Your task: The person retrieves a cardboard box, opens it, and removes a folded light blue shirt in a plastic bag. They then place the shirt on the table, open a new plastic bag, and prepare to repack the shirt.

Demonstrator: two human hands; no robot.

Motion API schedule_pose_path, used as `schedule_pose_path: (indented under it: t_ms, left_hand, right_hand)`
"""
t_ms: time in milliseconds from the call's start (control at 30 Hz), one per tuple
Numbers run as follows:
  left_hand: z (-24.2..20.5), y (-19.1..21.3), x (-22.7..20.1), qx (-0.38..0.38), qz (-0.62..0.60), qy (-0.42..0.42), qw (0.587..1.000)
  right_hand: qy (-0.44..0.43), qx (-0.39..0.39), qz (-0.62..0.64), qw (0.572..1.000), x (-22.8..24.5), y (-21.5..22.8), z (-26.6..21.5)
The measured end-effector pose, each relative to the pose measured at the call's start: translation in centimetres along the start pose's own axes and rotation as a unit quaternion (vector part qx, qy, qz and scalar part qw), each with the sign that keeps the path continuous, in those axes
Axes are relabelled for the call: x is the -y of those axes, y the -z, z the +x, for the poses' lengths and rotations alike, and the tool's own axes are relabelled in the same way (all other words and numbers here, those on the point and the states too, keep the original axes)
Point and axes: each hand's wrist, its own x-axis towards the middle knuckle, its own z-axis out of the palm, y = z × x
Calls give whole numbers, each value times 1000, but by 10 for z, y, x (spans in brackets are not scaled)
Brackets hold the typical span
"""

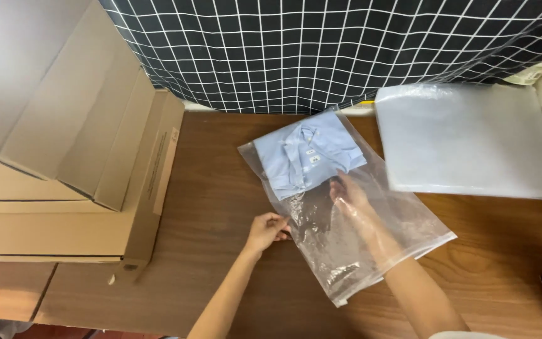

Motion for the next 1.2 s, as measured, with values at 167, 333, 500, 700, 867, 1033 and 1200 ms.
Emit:
schedule_pose_path:
  t_ms: [167,333,500,700,867,1033,1200]
  left_hand:
    - [-10,0,-7,42,11,-32,999]
    - [-22,-8,-6,108,26,-54,992]
    - [-16,-11,13,139,24,-54,989]
    - [-31,2,-2,132,0,-22,991]
    - [-21,29,-1,173,-8,-11,985]
    - [11,64,-31,47,70,-48,995]
    - [37,78,-82,-112,325,-131,930]
  right_hand:
    - [35,-6,-48,998,15,-34,-27]
    - [214,-150,-365,893,4,-53,-16]
    - [167,-183,-108,963,10,-137,-114]
    - [-11,-138,-34,990,11,-100,-52]
    - [-24,-66,-6,997,15,-94,-32]
    - [94,-54,-58,992,22,-121,-107]
    - [117,-30,-28,992,24,-119,-143]
